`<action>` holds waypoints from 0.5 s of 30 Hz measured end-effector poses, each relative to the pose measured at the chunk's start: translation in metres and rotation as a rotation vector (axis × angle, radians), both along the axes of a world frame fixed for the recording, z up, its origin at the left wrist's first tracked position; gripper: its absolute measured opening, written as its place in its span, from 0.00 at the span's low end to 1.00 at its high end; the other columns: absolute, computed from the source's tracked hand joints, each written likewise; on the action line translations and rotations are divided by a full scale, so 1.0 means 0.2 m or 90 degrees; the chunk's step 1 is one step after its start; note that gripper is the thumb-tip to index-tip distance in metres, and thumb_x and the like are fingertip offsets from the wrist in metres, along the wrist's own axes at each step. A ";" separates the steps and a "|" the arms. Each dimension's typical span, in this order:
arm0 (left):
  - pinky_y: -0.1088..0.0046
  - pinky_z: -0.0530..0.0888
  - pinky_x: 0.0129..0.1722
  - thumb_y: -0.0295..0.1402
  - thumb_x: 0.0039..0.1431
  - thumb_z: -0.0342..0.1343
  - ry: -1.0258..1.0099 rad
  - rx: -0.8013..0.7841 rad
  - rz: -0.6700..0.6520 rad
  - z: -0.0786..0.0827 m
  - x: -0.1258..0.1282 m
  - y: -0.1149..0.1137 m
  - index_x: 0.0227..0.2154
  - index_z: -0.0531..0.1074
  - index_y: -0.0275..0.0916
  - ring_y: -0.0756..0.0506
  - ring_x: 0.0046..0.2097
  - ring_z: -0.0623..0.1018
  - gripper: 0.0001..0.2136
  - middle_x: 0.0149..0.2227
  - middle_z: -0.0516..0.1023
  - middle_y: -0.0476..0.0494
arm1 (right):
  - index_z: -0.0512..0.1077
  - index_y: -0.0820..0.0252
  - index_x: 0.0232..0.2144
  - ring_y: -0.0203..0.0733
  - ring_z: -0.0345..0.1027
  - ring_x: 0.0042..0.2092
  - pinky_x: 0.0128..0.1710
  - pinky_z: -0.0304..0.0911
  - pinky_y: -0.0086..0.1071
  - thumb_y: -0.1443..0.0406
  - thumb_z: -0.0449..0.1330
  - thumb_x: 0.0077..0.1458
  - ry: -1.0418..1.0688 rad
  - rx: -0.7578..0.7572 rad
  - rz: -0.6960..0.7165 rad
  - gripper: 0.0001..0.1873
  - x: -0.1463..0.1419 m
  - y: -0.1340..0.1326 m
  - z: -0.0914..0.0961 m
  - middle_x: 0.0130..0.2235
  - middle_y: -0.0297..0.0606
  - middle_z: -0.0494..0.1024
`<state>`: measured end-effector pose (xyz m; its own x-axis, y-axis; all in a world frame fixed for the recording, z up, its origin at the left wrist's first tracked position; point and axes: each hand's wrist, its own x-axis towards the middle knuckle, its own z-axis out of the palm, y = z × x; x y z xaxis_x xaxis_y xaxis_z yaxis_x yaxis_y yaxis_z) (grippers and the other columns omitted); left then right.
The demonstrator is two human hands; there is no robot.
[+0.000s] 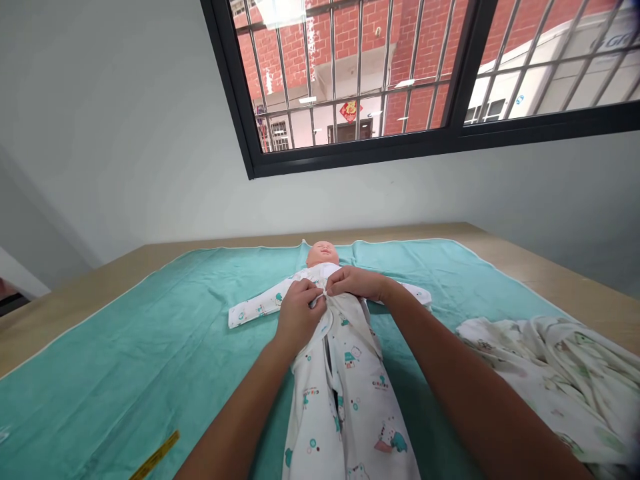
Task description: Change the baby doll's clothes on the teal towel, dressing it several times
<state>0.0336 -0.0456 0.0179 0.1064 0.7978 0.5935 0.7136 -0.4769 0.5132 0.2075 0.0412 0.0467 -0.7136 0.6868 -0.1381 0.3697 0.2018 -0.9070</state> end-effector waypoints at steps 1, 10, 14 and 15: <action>0.66 0.67 0.40 0.26 0.55 0.52 0.000 0.000 -0.002 0.00 0.00 0.00 0.27 0.76 0.42 0.45 0.38 0.69 0.08 0.31 0.72 0.47 | 0.74 0.61 0.28 0.30 0.53 0.24 0.19 0.47 0.25 0.57 0.60 0.44 -0.012 0.018 -0.003 0.13 0.00 -0.01 0.01 0.23 0.27 0.66; 0.65 0.66 0.40 0.28 0.59 0.51 0.054 -0.012 0.008 -0.02 -0.04 0.02 0.26 0.73 0.40 0.44 0.39 0.68 0.09 0.32 0.72 0.45 | 0.64 0.60 0.19 0.32 0.47 0.24 0.22 0.43 0.29 0.62 0.55 0.47 -0.209 0.212 -0.045 0.10 -0.08 -0.09 0.12 0.21 0.29 0.59; 0.65 0.66 0.39 0.30 0.60 0.51 0.057 -0.014 0.011 -0.03 -0.05 0.03 0.26 0.72 0.41 0.43 0.38 0.68 0.09 0.31 0.71 0.45 | 0.58 0.60 0.17 0.35 0.53 0.27 0.26 0.45 0.32 0.66 0.54 0.50 -0.318 0.353 -0.095 0.13 -0.17 -0.14 0.14 0.22 0.34 0.62; 0.65 0.66 0.39 0.31 0.61 0.50 0.053 -0.013 0.010 -0.03 -0.05 0.02 0.26 0.72 0.41 0.44 0.38 0.68 0.09 0.31 0.71 0.45 | 0.58 0.60 0.17 0.36 0.55 0.28 0.27 0.46 0.32 0.67 0.53 0.51 -0.334 0.356 -0.099 0.13 -0.19 -0.14 0.14 0.23 0.36 0.64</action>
